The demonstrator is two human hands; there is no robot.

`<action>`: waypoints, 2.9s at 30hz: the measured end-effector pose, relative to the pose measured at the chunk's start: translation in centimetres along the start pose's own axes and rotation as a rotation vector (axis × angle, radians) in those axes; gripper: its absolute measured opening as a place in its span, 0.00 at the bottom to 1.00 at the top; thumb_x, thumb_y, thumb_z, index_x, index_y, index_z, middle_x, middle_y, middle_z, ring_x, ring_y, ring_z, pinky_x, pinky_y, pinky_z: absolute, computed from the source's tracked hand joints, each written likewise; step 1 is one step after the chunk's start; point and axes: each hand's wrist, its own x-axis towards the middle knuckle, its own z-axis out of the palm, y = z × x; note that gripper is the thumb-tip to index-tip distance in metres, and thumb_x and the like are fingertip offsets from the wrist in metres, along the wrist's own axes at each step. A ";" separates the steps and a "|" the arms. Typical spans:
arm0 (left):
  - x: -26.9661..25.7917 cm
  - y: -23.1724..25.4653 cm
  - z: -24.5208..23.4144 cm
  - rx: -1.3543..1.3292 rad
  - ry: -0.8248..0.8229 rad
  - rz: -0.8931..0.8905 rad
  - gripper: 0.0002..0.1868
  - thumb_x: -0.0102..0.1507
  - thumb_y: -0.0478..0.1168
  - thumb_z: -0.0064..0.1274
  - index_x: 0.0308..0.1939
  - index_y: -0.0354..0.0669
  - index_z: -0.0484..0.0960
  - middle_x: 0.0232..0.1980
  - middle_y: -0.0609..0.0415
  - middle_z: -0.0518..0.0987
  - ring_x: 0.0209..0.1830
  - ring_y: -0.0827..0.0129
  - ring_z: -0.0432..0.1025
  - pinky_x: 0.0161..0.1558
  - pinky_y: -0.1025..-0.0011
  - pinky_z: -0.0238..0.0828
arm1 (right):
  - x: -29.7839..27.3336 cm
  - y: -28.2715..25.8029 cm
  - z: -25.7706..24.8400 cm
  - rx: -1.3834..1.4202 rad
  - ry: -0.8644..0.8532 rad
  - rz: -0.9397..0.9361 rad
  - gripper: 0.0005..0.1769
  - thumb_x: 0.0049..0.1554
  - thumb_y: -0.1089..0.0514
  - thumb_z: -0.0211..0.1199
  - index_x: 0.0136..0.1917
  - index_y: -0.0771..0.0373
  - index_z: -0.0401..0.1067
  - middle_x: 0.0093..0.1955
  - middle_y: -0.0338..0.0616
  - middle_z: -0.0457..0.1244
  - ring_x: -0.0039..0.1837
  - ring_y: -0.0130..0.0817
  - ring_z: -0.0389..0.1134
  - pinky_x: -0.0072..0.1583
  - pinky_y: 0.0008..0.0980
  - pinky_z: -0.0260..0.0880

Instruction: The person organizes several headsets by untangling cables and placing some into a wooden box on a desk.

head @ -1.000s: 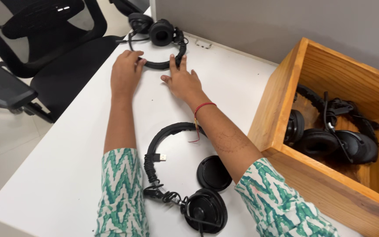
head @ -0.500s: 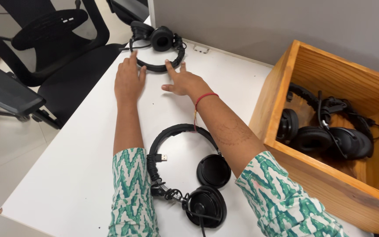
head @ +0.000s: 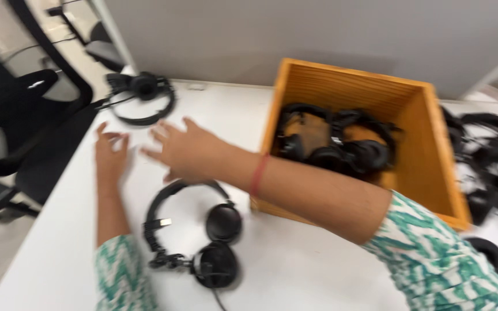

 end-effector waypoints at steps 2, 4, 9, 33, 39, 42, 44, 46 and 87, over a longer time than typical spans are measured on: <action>-0.7 0.2 -1.0 -0.134 -0.047 -0.103 0.32 0.69 0.43 0.60 0.71 0.32 0.64 0.50 0.42 0.80 0.51 0.54 0.75 0.53 0.61 0.71 | -6.1 -1.0 -2.4 0.056 0.142 -0.048 0.41 0.53 0.35 0.64 0.74 0.53 0.61 0.76 0.54 0.54 0.77 0.51 0.53 0.69 0.58 0.60; -1.0 1.2 -2.1 -0.148 -0.092 -0.157 0.32 0.72 0.47 0.57 0.71 0.32 0.62 0.55 0.41 0.80 0.57 0.55 0.74 0.60 0.59 0.68 | -12.5 -1.4 -4.5 0.118 0.153 0.037 0.40 0.51 0.39 0.65 0.73 0.55 0.62 0.76 0.53 0.53 0.77 0.52 0.53 0.67 0.59 0.59; -1.0 5.6 -6.4 -0.273 -0.308 -0.559 0.34 0.74 0.59 0.46 0.72 0.37 0.64 0.68 0.45 0.73 0.70 0.59 0.65 0.65 0.63 0.59 | -25.7 0.1 -7.5 0.020 0.147 0.238 0.38 0.58 0.42 0.62 0.75 0.61 0.59 0.76 0.55 0.55 0.76 0.52 0.55 0.69 0.57 0.58; -9.8 39.3 -0.5 0.095 -0.903 -0.285 0.24 0.57 0.42 0.66 0.52 0.30 0.83 0.43 0.40 0.88 0.45 0.56 0.84 0.50 0.62 0.79 | -44.9 1.8 -3.4 0.132 0.249 0.587 0.20 0.57 0.40 0.63 0.44 0.60 0.70 0.28 0.44 0.65 0.36 0.44 0.70 0.67 0.51 0.62; -10.9 41.2 1.5 -0.038 -0.875 -0.158 0.22 0.56 0.41 0.66 0.49 0.29 0.83 0.41 0.42 0.88 0.44 0.59 0.84 0.47 0.66 0.81 | -47.9 2.8 -3.6 0.146 0.275 0.648 0.20 0.56 0.41 0.65 0.43 0.60 0.71 0.27 0.44 0.65 0.36 0.45 0.70 0.64 0.49 0.63; -11.0 42.7 2.7 0.028 -0.904 -0.136 0.20 0.56 0.41 0.67 0.48 0.30 0.84 0.40 0.43 0.88 0.43 0.60 0.84 0.47 0.67 0.80 | -49.4 3.1 -3.7 0.154 0.246 0.685 0.19 0.56 0.41 0.64 0.43 0.60 0.71 0.27 0.44 0.65 0.36 0.45 0.70 0.65 0.49 0.63; -11.1 43.4 3.0 0.071 -0.899 -0.097 0.19 0.56 0.41 0.67 0.47 0.31 0.84 0.39 0.44 0.88 0.42 0.60 0.84 0.45 0.67 0.80 | -50.1 3.2 -3.8 0.156 0.236 0.700 0.19 0.56 0.42 0.64 0.42 0.60 0.71 0.27 0.44 0.65 0.36 0.45 0.70 0.65 0.48 0.63; -11.3 43.9 3.4 -0.012 -0.869 -0.063 0.18 0.56 0.40 0.66 0.45 0.32 0.85 0.38 0.46 0.88 0.40 0.61 0.84 0.44 0.68 0.80 | -50.5 3.2 -4.0 0.161 0.246 0.709 0.18 0.57 0.43 0.64 0.42 0.59 0.71 0.27 0.44 0.64 0.36 0.45 0.69 0.65 0.48 0.62; -13.6 48.8 6.9 -0.108 -0.608 -0.185 0.27 0.63 0.46 0.59 0.63 0.41 0.73 0.51 0.46 0.85 0.45 0.59 0.83 0.46 0.64 0.79 | -50.5 6.6 -0.9 -0.124 0.245 0.853 0.24 0.63 0.40 0.58 0.64 0.56 0.69 0.51 0.42 0.65 0.58 0.43 0.65 0.64 0.51 0.63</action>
